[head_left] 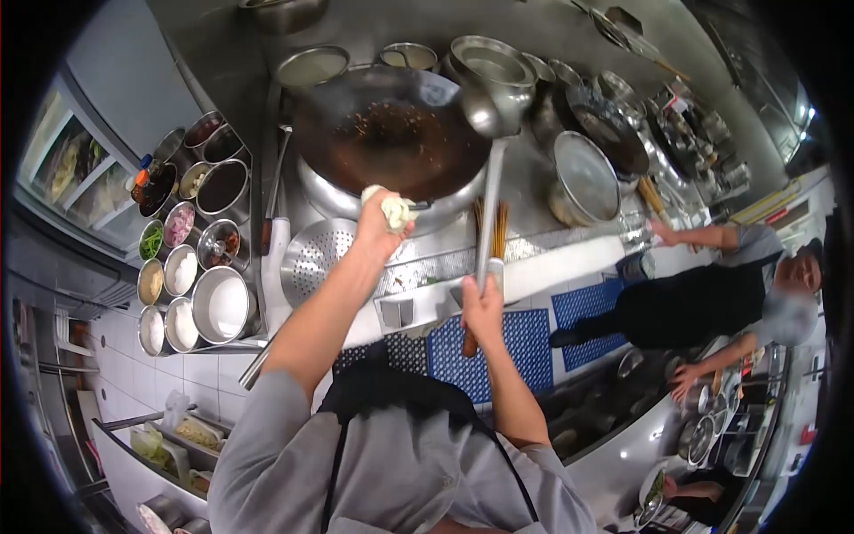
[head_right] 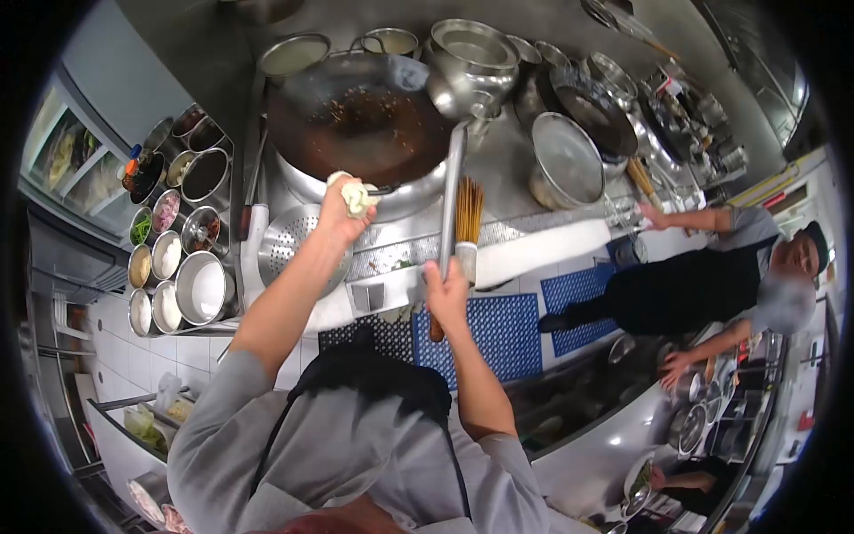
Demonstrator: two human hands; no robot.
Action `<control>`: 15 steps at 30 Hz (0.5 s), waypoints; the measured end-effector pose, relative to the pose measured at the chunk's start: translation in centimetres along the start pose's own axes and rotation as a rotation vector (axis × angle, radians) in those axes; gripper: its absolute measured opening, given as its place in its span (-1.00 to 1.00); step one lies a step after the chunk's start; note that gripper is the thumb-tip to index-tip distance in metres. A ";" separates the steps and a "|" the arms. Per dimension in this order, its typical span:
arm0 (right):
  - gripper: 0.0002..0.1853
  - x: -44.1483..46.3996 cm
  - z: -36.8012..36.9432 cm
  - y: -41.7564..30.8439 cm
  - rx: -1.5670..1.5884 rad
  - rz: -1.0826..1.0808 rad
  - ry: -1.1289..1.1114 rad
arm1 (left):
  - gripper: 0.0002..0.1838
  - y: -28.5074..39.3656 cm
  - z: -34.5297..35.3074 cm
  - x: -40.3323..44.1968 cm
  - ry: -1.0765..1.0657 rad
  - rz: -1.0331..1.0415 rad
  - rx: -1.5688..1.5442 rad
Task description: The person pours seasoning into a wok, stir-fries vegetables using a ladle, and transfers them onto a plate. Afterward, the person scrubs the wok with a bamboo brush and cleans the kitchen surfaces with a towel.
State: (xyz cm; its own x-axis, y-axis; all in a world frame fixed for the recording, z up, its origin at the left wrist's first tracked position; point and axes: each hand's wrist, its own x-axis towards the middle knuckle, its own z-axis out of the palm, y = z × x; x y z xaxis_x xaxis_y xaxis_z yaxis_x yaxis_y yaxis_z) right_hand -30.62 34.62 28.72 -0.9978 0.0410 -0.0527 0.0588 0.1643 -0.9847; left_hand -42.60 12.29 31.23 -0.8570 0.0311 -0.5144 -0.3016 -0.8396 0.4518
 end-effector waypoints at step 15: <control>-0.82 20.5 -2.3 -8.6 0.023 0.056 -0.360 | -0.82 -2.5 1.0 5.2 0.034 0.034 -0.087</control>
State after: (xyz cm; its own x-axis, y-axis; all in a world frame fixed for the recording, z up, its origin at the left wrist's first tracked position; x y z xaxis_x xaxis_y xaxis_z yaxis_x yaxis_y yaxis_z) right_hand -51.53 36.26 36.52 -0.9406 -0.3005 -0.1581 0.1173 0.1496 -0.9818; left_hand -46.74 15.08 28.11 -0.8511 -0.0151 -0.5248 -0.2339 -0.8840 0.4047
